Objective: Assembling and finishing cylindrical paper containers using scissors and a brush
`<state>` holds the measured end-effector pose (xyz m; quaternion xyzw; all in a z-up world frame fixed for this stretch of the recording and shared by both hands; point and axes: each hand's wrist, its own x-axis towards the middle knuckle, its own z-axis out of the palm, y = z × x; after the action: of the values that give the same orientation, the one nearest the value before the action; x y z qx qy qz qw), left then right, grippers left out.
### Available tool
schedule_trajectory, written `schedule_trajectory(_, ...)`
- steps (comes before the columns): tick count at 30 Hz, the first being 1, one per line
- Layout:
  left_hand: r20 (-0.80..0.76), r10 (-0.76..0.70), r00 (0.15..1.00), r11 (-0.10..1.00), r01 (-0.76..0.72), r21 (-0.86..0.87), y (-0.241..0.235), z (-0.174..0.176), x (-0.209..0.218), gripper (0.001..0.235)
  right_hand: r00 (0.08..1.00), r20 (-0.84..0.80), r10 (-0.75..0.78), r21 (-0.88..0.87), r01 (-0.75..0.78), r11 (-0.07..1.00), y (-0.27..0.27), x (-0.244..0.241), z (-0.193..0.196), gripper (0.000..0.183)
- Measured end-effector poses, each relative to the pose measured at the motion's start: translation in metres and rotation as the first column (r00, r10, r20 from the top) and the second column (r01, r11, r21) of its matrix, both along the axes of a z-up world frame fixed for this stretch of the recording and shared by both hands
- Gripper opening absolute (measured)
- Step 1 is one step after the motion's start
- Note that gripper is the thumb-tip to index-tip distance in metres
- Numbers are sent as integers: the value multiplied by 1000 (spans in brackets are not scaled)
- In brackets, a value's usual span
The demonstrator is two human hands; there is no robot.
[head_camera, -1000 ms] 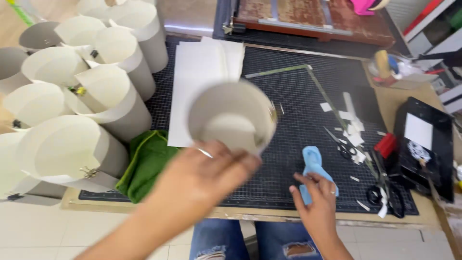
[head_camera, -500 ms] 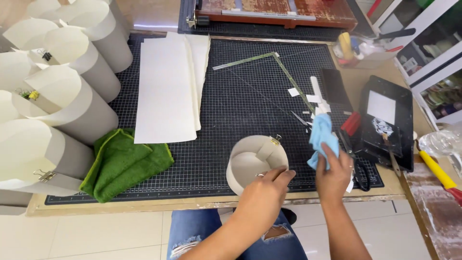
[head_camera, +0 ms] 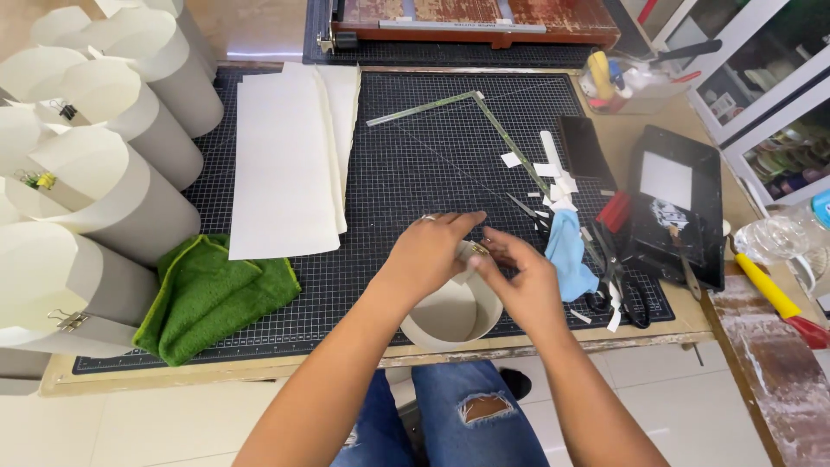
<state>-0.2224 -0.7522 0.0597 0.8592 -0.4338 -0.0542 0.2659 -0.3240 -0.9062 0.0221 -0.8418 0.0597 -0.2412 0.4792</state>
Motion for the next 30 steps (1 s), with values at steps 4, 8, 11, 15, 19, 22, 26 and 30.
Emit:
schedule_trajectory(4, -90, 29, 996, 997, -22, 75, -6, -1, 6, 75, 994, -49, -94, -135, 87, 987, 2, 22, -3, 29)
schedule_trajectory(8, 58, 143, 988, 980, -150, 127, -6, -33, 16, 44, 996, -14, 90, -232, -90, 968, 9, 27, 12, 23)
schedule_trajectory(11, -6, 182, 983, 974, -180, 135, 2, -36, 16, 42, 987, 1, 158, -264, -152, 953, 11, 29, 16, 29)
schedule_trajectory(15, -198, 212, 957, 977, -204, 61, 6, -23, 12, 50, 990, 12, 144, -262, -136, 956, 6, 36, 1, 27)
schedule_trajectory(19, -222, 217, 951, 976, -212, 47, 1, -29, 16, 50, 994, 40, 105, -264, -91, 960, 10, 36, -8, 24)
schedule_trajectory(22, -189, 232, 954, 972, -220, 81, 1, -36, 14, 51, 989, 106, 101, -254, -71, 965, 10, 32, -4, 19)
schedule_trajectory(26, -141, 232, 963, 972, -222, 81, 1, -21, 9, 48, 977, 214, 3, -53, 9, 999, 8, 30, 27, 14)
schedule_trajectory(30, -143, 205, 968, 978, -200, 54, -1, -32, 11, 35, 952, 268, -149, 23, 148, 989, -33, 43, 7, 22)
